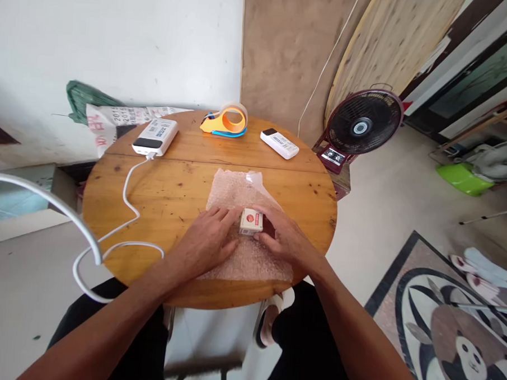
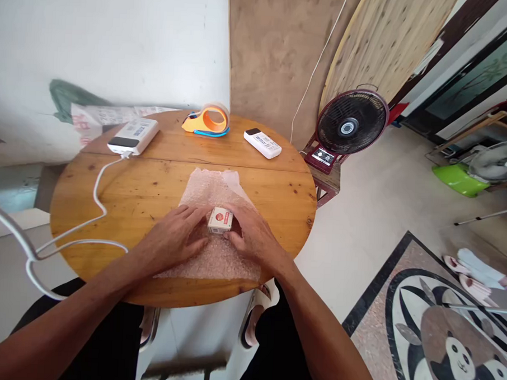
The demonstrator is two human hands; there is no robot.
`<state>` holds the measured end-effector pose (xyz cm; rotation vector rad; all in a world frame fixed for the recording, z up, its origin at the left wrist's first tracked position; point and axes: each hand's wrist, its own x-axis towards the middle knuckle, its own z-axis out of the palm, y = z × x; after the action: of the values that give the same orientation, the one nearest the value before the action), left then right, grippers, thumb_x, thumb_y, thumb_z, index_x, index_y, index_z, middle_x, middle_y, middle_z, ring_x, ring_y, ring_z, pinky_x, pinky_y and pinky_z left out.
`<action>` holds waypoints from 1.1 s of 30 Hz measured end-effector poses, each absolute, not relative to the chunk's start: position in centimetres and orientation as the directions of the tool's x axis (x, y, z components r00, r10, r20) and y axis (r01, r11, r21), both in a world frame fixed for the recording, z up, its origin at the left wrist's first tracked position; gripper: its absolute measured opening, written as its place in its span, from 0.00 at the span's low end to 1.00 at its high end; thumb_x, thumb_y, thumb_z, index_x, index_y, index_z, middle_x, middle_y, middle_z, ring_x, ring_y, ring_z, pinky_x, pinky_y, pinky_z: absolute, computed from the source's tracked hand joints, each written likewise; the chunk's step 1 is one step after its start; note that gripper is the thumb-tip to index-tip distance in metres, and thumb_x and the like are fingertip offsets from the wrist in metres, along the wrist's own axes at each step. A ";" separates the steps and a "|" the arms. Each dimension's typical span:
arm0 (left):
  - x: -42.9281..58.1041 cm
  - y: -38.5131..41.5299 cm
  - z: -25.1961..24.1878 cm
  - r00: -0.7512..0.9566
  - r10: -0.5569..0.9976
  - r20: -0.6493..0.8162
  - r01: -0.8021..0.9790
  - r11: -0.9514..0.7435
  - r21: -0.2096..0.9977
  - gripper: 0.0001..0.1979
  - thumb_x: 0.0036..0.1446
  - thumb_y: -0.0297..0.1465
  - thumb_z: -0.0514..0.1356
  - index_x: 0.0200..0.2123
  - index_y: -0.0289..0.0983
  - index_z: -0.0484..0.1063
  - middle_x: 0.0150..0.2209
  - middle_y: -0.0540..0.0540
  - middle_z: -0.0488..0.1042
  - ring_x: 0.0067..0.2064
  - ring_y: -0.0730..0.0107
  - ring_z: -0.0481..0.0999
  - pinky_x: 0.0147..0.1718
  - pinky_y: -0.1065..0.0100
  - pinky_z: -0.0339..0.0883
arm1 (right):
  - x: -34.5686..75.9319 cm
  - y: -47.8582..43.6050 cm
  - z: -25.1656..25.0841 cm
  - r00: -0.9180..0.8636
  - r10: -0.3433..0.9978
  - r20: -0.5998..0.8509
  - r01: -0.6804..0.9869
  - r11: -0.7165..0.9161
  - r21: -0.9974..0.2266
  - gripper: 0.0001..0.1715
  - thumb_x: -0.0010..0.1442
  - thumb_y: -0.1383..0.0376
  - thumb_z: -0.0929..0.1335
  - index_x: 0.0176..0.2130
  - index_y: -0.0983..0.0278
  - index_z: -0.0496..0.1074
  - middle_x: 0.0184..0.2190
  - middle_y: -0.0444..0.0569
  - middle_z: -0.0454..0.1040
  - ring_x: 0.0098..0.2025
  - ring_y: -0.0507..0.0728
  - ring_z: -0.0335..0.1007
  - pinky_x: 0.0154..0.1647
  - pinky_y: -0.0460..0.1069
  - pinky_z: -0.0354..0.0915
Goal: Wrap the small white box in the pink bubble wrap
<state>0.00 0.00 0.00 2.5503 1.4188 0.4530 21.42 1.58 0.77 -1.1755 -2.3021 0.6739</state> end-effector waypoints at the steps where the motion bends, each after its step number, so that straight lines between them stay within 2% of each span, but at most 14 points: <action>1: 0.0 0.0 0.0 0.494 0.852 0.172 0.795 -0.523 0.307 0.26 0.56 0.30 0.57 0.58 0.34 0.59 0.48 0.39 0.71 0.50 0.52 0.68 0.50 0.55 0.63 | 21.4 1.6 0.8 -0.528 0.829 0.184 0.600 0.517 -0.610 0.34 0.56 0.69 0.68 0.60 0.58 0.60 0.59 0.51 0.67 0.59 0.61 0.63 0.59 0.59 0.60; 6: 0.0 -0.1 0.0 0.489 0.857 0.163 0.800 -0.515 0.308 0.27 0.56 0.30 0.57 0.59 0.33 0.58 0.48 0.38 0.71 0.50 0.52 0.68 0.50 0.54 0.63 | 21.4 1.6 0.7 -0.524 0.829 0.194 0.601 0.521 -0.606 0.35 0.56 0.69 0.68 0.61 0.59 0.59 0.60 0.52 0.64 0.60 0.61 0.62 0.60 0.59 0.60; 13: 0.0 0.0 -0.1 0.498 0.849 0.176 0.789 -0.528 0.313 0.27 0.56 0.30 0.57 0.59 0.33 0.58 0.48 0.39 0.72 0.49 0.51 0.68 0.49 0.54 0.64 | 21.4 1.5 1.0 -0.541 0.826 0.161 0.599 0.512 -0.616 0.33 0.57 0.69 0.67 0.60 0.59 0.60 0.58 0.51 0.67 0.59 0.60 0.62 0.60 0.58 0.60; 15: -0.1 0.0 -0.3 0.479 0.854 0.203 0.779 -0.521 0.349 0.27 0.55 0.29 0.57 0.59 0.33 0.59 0.47 0.39 0.73 0.48 0.52 0.69 0.48 0.55 0.65 | 21.4 1.6 1.1 -0.548 0.818 0.174 0.588 0.524 -0.616 0.35 0.55 0.70 0.68 0.61 0.60 0.59 0.59 0.52 0.65 0.60 0.61 0.62 0.61 0.58 0.59; 18: -0.3 -0.2 -0.4 0.372 0.883 0.286 0.747 -0.468 0.472 0.26 0.56 0.29 0.57 0.58 0.34 0.59 0.45 0.42 0.74 0.46 0.57 0.72 0.46 0.59 0.66 | 21.7 1.7 1.1 -0.562 0.811 0.159 0.577 0.523 -0.627 0.38 0.54 0.69 0.68 0.62 0.62 0.57 0.62 0.55 0.62 0.62 0.62 0.59 0.61 0.59 0.58; 21: -0.7 -0.5 0.2 0.320 0.875 0.364 0.700 -0.477 0.531 0.15 0.57 0.28 0.56 0.49 0.37 0.68 0.41 0.44 0.75 0.44 0.61 0.73 0.45 0.61 0.67 | 22.0 1.7 1.2 -0.577 0.807 0.128 0.564 0.507 -0.652 0.39 0.54 0.70 0.67 0.64 0.62 0.55 0.63 0.56 0.61 0.62 0.63 0.58 0.61 0.59 0.58; 24: -0.9 -1.1 1.3 0.414 0.831 0.371 0.685 -0.553 0.474 0.07 0.57 0.29 0.57 0.40 0.37 0.72 0.37 0.45 0.75 0.42 0.61 0.72 0.44 0.59 0.66 | 22.1 1.6 1.5 -0.574 0.811 0.109 0.559 0.486 -0.672 0.39 0.54 0.72 0.65 0.64 0.61 0.55 0.62 0.54 0.61 0.60 0.62 0.60 0.59 0.59 0.60; 29: -0.3 -2.9 2.6 0.647 0.737 0.195 0.672 -0.672 0.312 0.10 0.50 0.36 0.64 0.35 0.37 0.73 0.39 0.43 0.73 0.45 0.54 0.69 0.48 0.52 0.62 | 22.0 1.5 1.9 -0.569 0.818 0.086 0.569 0.466 -0.677 0.39 0.53 0.73 0.66 0.63 0.61 0.56 0.60 0.53 0.65 0.57 0.62 0.64 0.56 0.59 0.62; 33: 0.1 -4.0 2.7 0.674 0.724 0.149 0.689 -0.688 0.229 0.12 0.46 0.32 0.65 0.36 0.36 0.71 0.43 0.42 0.71 0.47 0.53 0.67 0.51 0.50 0.60 | 21.9 1.6 1.8 -0.569 0.817 0.086 0.567 0.467 -0.678 0.38 0.54 0.74 0.65 0.63 0.61 0.57 0.60 0.53 0.64 0.56 0.61 0.64 0.56 0.57 0.63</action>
<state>0.10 -3.96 2.73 2.7315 1.1610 0.3434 21.91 1.62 1.84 -1.1609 -2.3185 0.8516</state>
